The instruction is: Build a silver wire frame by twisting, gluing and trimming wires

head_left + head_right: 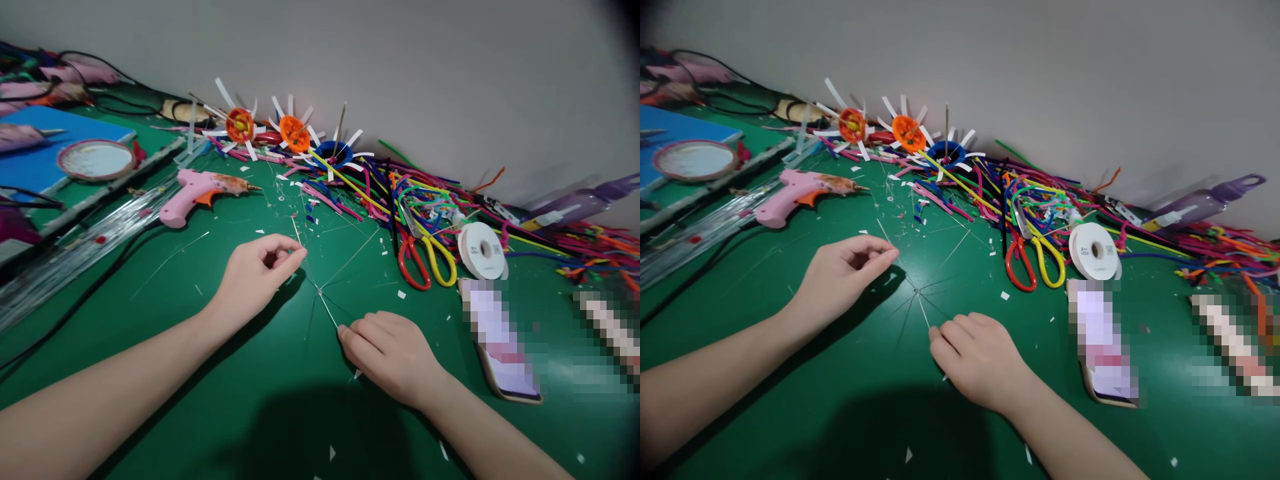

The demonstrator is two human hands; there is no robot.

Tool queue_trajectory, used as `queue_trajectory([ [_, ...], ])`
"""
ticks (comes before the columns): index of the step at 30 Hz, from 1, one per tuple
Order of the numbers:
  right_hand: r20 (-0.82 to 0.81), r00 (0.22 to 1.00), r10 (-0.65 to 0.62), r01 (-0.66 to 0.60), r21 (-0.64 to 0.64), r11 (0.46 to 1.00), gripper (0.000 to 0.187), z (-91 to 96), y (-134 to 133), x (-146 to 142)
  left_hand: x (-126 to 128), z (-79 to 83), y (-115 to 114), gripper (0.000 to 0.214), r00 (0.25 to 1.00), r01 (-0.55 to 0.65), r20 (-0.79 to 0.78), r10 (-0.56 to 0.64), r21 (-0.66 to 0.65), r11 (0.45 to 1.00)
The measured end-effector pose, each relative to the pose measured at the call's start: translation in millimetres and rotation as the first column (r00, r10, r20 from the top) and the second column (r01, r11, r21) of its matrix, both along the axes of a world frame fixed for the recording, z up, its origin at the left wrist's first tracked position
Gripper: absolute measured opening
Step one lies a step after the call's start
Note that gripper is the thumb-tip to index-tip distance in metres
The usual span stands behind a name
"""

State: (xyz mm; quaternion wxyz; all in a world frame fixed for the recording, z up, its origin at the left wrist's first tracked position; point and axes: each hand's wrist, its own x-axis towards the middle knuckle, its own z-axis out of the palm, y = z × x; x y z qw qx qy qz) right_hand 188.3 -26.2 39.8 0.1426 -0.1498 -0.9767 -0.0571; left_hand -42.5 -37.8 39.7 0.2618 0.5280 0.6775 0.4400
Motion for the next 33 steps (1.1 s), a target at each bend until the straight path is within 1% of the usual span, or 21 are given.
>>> queue_trajectory([
  [3,0.017,1.0,0.024,-0.024,0.011,1.0,0.015,-0.1,-0.1,-0.8,0.1,-0.4,0.0,0.024,1.0,0.002,-0.001,-0.002,0.002,1.0],
  [8,0.011,1.0,0.023,-0.023,-0.006,1.0,0.014,-2.8,-1.7,0.6,0.5,-0.3,0.1,0.024,1.0,0.002,-0.002,-0.002,0.007,1.0],
  [12,-0.005,0.999,0.032,-0.032,-0.014,0.999,0.014,-3.5,-2.6,1.7,0.4,-0.1,0.2,0.024,1.0,0.0,-0.005,0.0,0.006,1.0],
  [17,-0.054,0.998,0.041,-0.041,-0.004,0.999,0.02,-1.7,-4.0,-0.3,0.5,-0.4,0.3,0.023,1.0,0.0,-0.006,0.0,0.011,1.0],
  [21,-0.099,0.991,0.087,-0.094,-0.071,0.993,0.023,-0.3,-7.3,-0.3,0.9,0.0,0.1,0.023,1.0,-0.005,0.011,0.005,0.012,1.0],
  [23,-0.13,0.988,0.083,-0.097,-0.101,0.99,0.024,-0.4,-8.4,0.2,0.8,0.2,0.0,0.023,1.0,-0.003,0.011,0.003,0.007,1.0],
  [26,-0.193,0.981,0.003,-0.031,-0.139,0.99,0.021,-0.8,-7.8,0.0,0.3,0.2,0.0,0.023,1.0,0.007,0.012,-0.007,0.006,1.0],
  [29,-0.266,0.955,-0.128,0.062,-0.245,0.968,0.016,0.6,-4.5,-0.5,0.1,0.7,0.0,0.023,1.0,0.014,0.011,-0.014,-0.001,1.0],
  [31,-0.309,0.92,-0.242,0.125,-0.354,0.927,0.013,2.6,-0.6,0.5,0.3,1.4,-0.1,0.023,1.0,0.013,0.005,-0.013,-0.009,1.0],
  [33,-0.337,0.859,-0.385,0.204,-0.465,0.861,0.011,4.4,5.1,3.1,0.8,2.2,-0.2,0.022,1.0,0.008,0.004,-0.008,-0.01,1.0],
])
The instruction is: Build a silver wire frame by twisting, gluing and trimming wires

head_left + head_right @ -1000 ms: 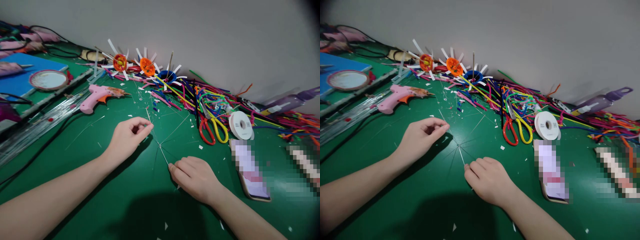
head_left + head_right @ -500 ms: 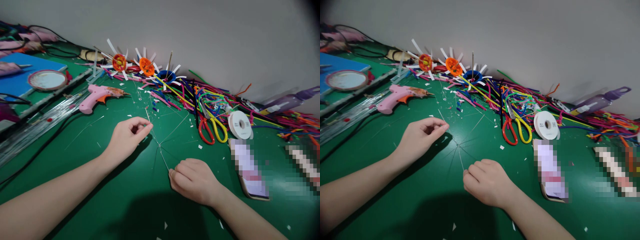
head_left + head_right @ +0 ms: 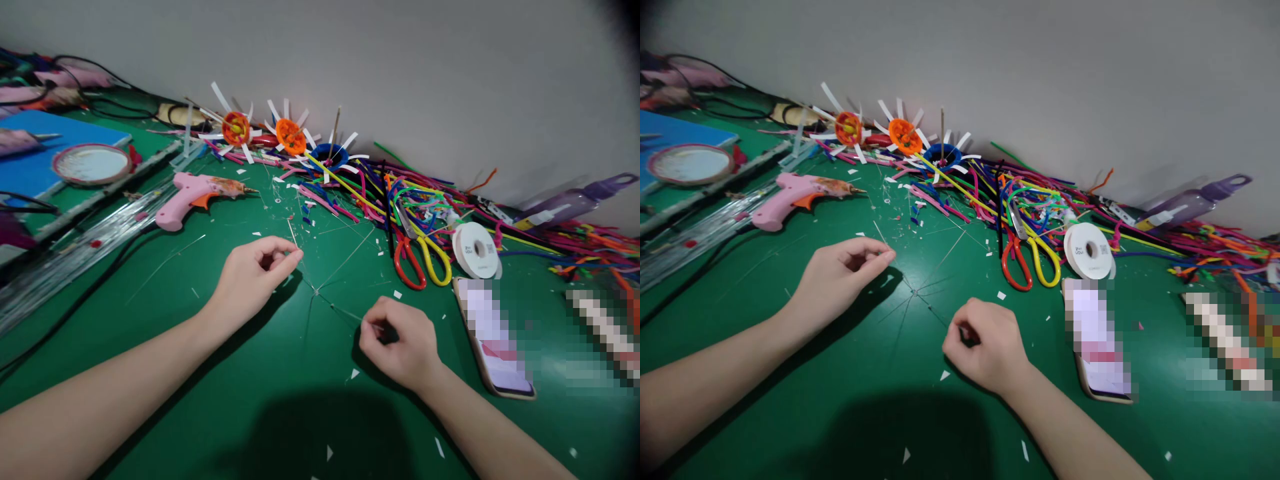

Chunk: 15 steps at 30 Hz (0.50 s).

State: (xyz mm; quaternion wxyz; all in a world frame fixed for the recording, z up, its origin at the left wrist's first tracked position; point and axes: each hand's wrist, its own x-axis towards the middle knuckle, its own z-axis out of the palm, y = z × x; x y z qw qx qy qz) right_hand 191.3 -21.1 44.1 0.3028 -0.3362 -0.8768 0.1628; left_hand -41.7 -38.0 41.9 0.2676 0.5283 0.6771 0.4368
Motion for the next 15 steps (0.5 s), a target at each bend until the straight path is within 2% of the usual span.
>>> queue_trajectory([
  [3,-0.094,0.977,-0.189,0.172,-0.17,0.97,0.009,-0.6,10.3,5.5,0.5,0.6,-0.1,0.021,1.0,-0.003,0.008,0.003,-0.002,1.0],
  [6,-0.167,0.952,-0.256,0.188,-0.342,0.921,0.006,-5.0,18.3,8.6,0.3,0.3,0.0,0.021,1.0,-0.005,0.007,0.005,-0.006,1.0],
  [10,-0.181,0.959,-0.217,0.121,-0.43,0.895,0.007,-8.8,19.6,6.2,-0.2,-0.1,0.0,0.021,1.0,-0.006,0.006,0.006,-0.003,1.0],
  [15,-0.14,0.985,-0.098,0.038,-0.374,0.927,0.009,-5.1,17.8,0.8,-0.6,0.2,-0.2,0.022,1.0,0.002,0.005,-0.002,-0.004,1.0],
])
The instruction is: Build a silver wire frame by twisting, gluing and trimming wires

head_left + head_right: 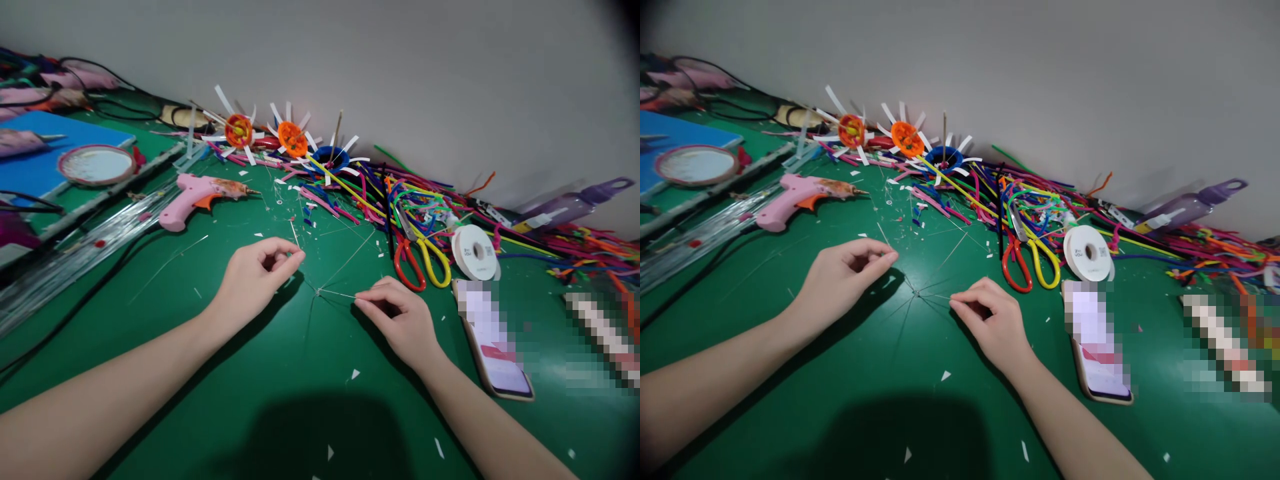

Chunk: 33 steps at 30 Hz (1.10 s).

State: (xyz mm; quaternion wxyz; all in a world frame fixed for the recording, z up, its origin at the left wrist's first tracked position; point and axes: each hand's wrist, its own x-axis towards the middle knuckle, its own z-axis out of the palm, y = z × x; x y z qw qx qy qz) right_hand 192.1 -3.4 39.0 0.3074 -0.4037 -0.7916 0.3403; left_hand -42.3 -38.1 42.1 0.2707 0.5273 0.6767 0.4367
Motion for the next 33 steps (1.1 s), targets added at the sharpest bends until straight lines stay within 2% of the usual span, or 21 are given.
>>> queue_trajectory([
  [10,0.018,1.0,-0.024,0.025,-0.056,0.998,0.009,-1.4,0.0,-2.1,-0.6,-0.4,0.6,0.024,1.0,0.005,-0.004,-0.005,-0.007,1.0],
  [25,0.002,0.996,-0.084,0.084,-0.046,0.995,0.008,-2.8,-1.3,-4.3,-0.8,-2.0,0.6,0.024,1.0,0.006,0.009,-0.006,-0.006,1.0],
  [33,-0.008,0.999,-0.051,0.05,-0.04,0.998,0.007,-4.2,-0.5,-4.9,-1.6,-1.8,-0.4,0.024,1.0,0.006,0.004,-0.006,0.0,1.0],
])
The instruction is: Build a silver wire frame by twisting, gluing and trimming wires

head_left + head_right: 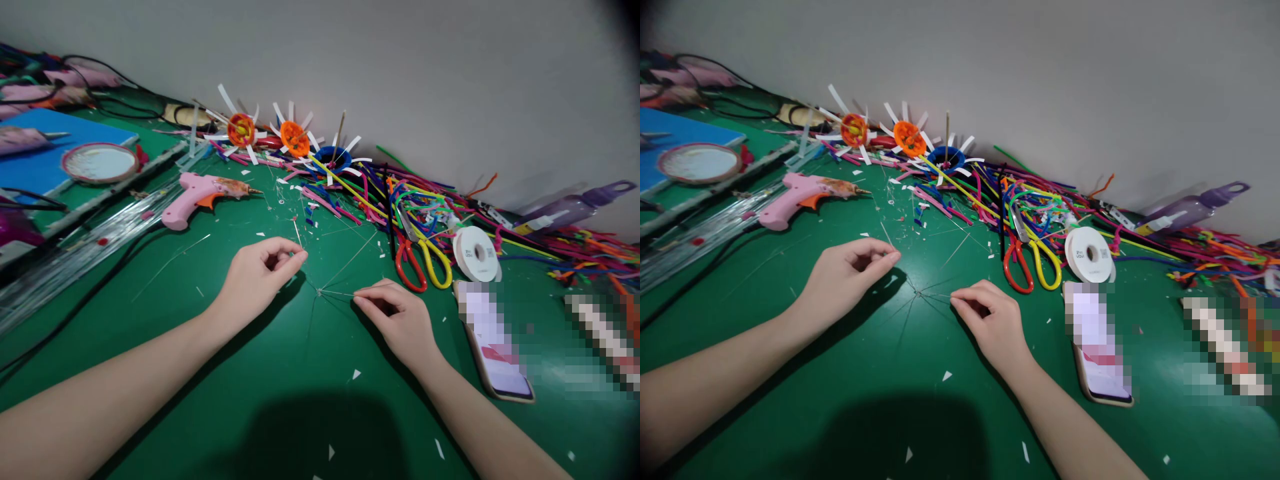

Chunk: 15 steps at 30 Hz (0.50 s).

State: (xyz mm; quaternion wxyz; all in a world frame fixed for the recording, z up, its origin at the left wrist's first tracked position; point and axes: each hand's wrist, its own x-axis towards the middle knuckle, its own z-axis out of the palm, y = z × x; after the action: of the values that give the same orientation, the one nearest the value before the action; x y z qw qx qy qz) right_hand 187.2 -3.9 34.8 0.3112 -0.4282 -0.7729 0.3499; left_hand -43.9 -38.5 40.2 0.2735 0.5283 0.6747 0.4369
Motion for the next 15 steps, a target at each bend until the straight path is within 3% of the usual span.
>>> queue_trajectory([
  [15,0.066,0.996,0.063,-0.067,0.053,0.996,0.01,4.1,-2.0,-1.6,-0.2,-1.4,0.4,0.024,1.0,0.002,0.013,-0.002,0.001,1.0],
])
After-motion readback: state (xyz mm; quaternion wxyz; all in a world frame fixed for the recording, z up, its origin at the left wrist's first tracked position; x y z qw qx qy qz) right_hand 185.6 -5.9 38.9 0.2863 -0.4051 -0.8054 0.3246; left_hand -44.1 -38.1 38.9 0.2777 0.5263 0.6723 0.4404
